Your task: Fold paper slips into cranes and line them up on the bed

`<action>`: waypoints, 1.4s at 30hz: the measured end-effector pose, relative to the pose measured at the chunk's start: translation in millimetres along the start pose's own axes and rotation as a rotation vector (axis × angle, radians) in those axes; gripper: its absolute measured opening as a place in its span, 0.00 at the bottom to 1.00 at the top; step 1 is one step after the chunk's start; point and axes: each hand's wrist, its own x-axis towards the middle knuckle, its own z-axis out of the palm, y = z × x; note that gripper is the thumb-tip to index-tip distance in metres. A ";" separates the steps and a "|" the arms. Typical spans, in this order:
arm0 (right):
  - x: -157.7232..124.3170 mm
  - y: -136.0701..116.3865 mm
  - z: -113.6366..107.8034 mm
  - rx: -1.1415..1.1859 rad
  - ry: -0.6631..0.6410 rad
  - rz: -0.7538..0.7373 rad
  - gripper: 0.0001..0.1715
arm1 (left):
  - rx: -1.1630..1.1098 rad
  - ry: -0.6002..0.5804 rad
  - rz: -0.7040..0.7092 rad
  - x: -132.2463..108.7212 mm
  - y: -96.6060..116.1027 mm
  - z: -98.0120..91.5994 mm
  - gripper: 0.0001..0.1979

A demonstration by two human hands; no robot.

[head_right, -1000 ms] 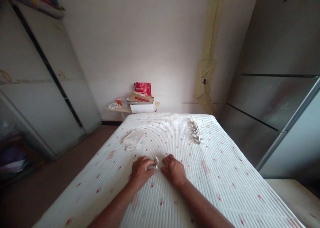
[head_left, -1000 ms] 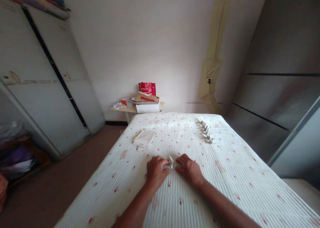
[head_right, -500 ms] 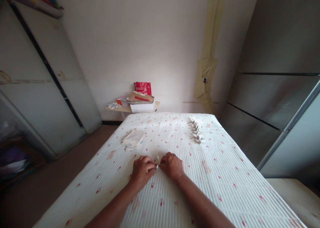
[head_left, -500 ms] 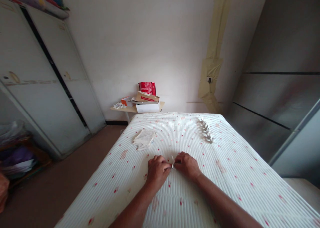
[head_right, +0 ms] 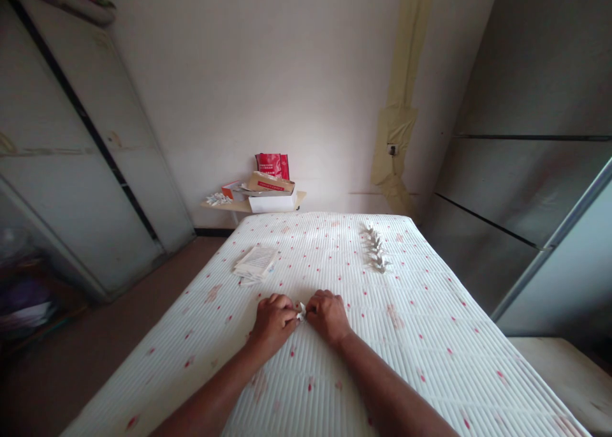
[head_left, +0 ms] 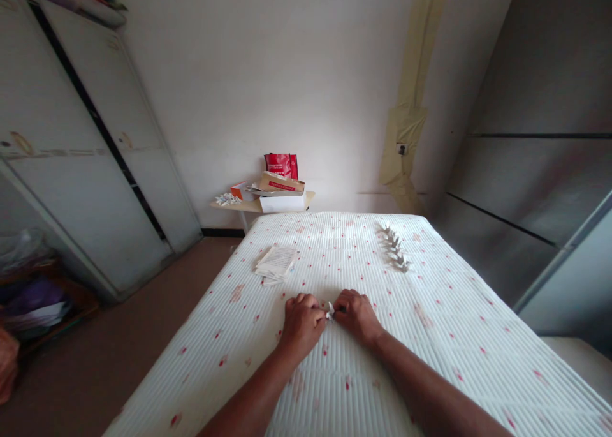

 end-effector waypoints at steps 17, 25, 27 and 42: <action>2.3 6.9 3.7 0.100 0.021 -0.011 0.11 | -0.001 0.011 0.040 0.1 -1.9 -0.1 0.08; -0.9 22.1 -2.1 0.422 0.047 -0.018 0.17 | -0.030 0.066 0.026 -3.7 2.3 -6.7 0.06; 0.0 26.3 -2.5 0.484 0.055 0.002 0.19 | -0.030 0.081 0.013 -3.7 2.6 -6.4 0.07; -1.4 28.9 -0.7 0.544 0.098 0.023 0.20 | -0.089 0.146 0.029 -3.2 1.6 -4.1 0.09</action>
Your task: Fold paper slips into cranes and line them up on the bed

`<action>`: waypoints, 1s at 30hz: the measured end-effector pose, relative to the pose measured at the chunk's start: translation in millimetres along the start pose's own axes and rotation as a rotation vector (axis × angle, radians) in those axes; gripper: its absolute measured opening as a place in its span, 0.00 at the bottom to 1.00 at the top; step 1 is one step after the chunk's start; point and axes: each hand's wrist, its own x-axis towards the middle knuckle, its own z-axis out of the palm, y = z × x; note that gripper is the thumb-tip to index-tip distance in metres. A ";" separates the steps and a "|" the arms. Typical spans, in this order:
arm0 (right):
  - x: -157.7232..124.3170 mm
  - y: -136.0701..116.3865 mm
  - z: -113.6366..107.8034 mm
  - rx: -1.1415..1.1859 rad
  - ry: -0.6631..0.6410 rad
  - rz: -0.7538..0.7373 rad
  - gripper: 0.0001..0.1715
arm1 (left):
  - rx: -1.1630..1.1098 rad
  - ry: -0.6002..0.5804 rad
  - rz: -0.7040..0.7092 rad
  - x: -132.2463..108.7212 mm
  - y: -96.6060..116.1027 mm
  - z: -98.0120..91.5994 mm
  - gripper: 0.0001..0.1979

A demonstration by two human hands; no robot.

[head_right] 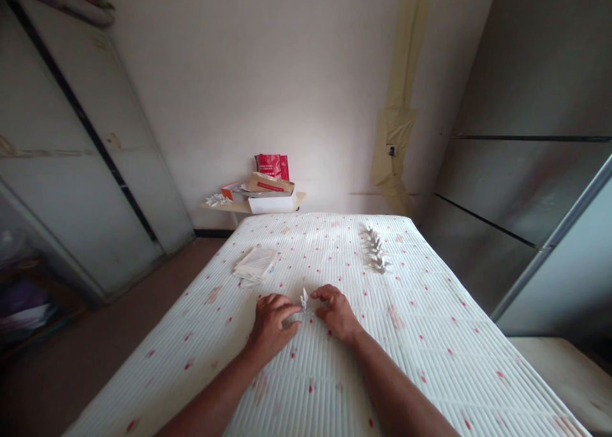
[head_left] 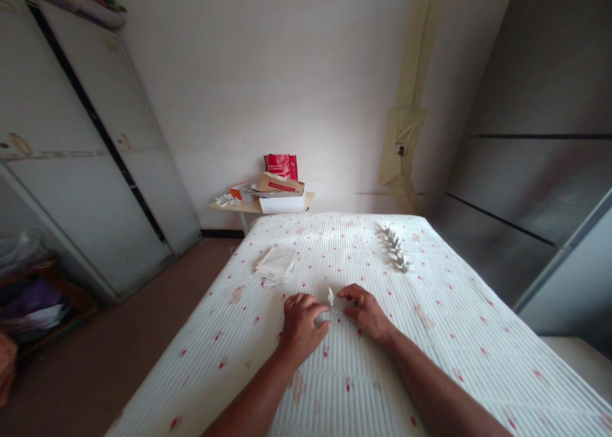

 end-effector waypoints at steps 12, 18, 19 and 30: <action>2.0 -6.0 8.1 -0.009 -0.055 -0.031 0.18 | 0.038 -0.059 -0.020 0.1 3.5 2.2 0.03; 9.5 -12.5 5.0 -0.072 -0.235 -0.103 0.11 | 0.102 -0.069 -0.080 2.0 15.3 0.9 0.06; 10.5 -12.6 4.7 -0.092 -0.250 -0.111 0.10 | 0.114 -0.073 -0.092 2.3 17.2 1.0 0.06; 12.9 -9.6 5.2 -0.119 -0.253 -0.049 0.09 | 0.176 -0.081 -0.155 0.8 27.8 6.5 0.05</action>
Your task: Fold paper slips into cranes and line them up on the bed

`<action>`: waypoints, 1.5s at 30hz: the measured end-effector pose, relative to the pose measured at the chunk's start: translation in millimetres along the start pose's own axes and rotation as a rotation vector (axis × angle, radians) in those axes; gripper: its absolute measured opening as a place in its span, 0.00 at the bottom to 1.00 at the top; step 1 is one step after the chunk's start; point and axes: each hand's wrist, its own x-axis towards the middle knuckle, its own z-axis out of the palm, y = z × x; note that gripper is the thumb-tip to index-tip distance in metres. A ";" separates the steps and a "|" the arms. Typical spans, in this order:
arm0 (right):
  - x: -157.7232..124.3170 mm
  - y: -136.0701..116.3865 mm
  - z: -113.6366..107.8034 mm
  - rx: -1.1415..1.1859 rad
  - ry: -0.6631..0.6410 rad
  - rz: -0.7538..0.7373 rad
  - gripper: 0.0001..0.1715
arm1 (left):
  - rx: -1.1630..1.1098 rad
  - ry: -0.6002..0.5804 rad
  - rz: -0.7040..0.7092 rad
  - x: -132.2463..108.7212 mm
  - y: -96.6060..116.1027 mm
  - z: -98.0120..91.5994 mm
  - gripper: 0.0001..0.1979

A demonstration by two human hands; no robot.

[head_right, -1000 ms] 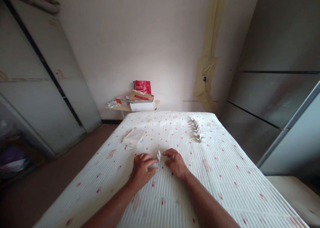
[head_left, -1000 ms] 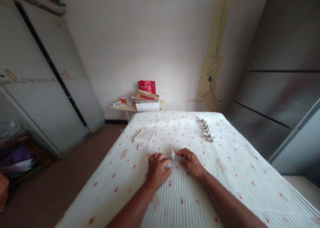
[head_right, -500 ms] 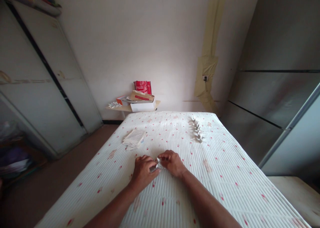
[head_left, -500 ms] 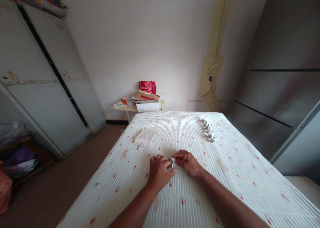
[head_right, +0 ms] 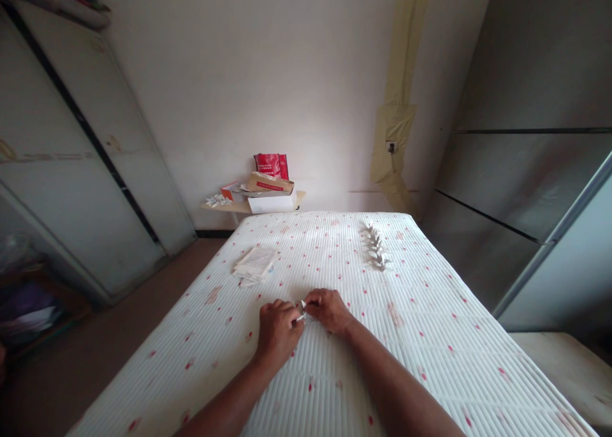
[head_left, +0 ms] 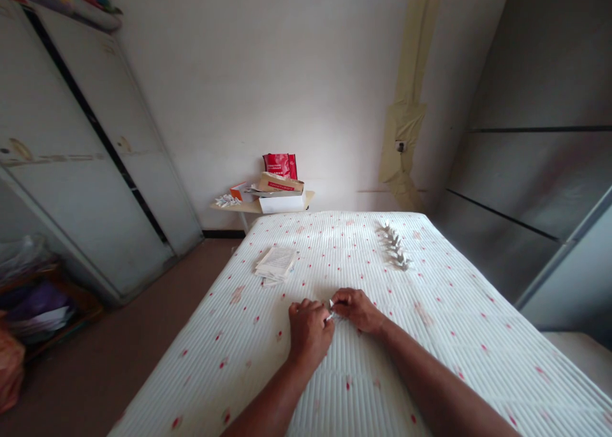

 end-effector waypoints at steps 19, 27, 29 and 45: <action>4.1 -0.4 -5.0 0.043 -0.099 0.019 0.07 | 0.035 0.050 0.077 -3.5 -1.0 4.9 0.07; 4.4 12.0 0.2 0.222 -0.120 0.074 0.06 | 0.055 0.052 0.090 -5.2 -1.1 4.2 0.07; 5.4 13.2 -0.1 0.169 -0.110 0.058 0.05 | 0.058 0.052 0.091 -5.1 -1.0 4.4 0.07; 19.0 13.2 -17.7 0.014 -0.275 -0.212 0.09 | 0.067 0.055 0.086 -3.8 0.2 9.1 0.07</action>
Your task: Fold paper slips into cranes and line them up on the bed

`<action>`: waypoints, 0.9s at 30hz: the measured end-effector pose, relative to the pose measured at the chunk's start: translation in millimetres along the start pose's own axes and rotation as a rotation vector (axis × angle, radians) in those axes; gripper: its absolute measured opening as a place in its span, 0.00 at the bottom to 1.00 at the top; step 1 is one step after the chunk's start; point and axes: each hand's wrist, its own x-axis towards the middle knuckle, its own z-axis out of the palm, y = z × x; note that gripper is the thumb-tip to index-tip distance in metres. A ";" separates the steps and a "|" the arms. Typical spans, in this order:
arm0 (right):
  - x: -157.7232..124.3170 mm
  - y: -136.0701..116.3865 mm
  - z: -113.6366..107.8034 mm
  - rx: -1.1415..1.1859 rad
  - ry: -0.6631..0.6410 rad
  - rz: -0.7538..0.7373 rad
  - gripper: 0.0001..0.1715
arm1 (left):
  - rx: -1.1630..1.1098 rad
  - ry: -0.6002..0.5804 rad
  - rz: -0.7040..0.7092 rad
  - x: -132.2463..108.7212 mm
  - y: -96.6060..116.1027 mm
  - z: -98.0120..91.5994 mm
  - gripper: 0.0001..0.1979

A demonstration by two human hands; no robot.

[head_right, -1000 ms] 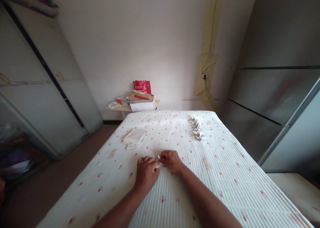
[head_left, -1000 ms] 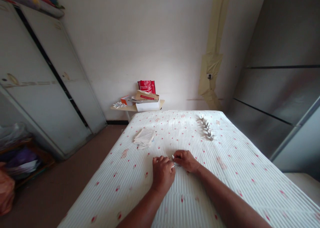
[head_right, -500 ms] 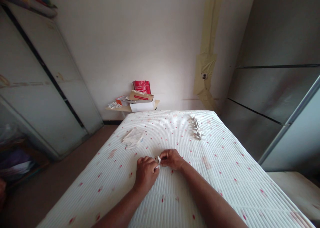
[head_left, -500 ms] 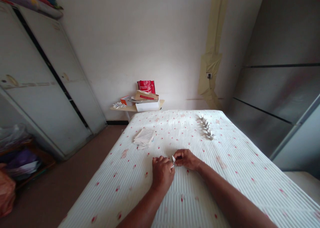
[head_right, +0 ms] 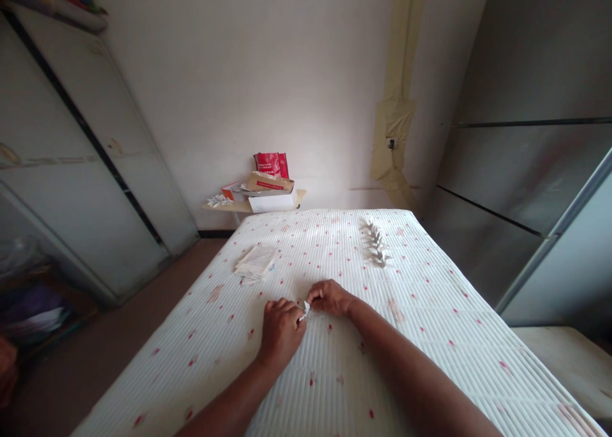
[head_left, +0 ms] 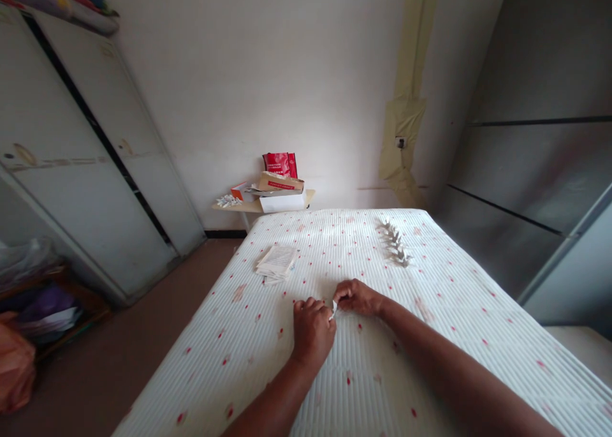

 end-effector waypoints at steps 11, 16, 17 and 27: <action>-1.2 0.4 1.9 0.064 0.016 0.028 0.10 | 0.013 -0.014 0.013 1.6 1.3 1.0 0.07; 4.3 4.4 3.6 0.168 0.001 0.121 0.08 | -0.005 -0.004 0.001 2.2 0.4 0.8 0.07; 4.2 5.6 3.9 0.203 0.003 0.136 0.09 | -0.015 0.000 -0.013 2.0 0.0 -0.1 0.06; -8.6 1.8 4.2 0.475 0.143 0.178 0.15 | -0.052 -0.007 -0.077 0.6 -1.3 -3.1 0.05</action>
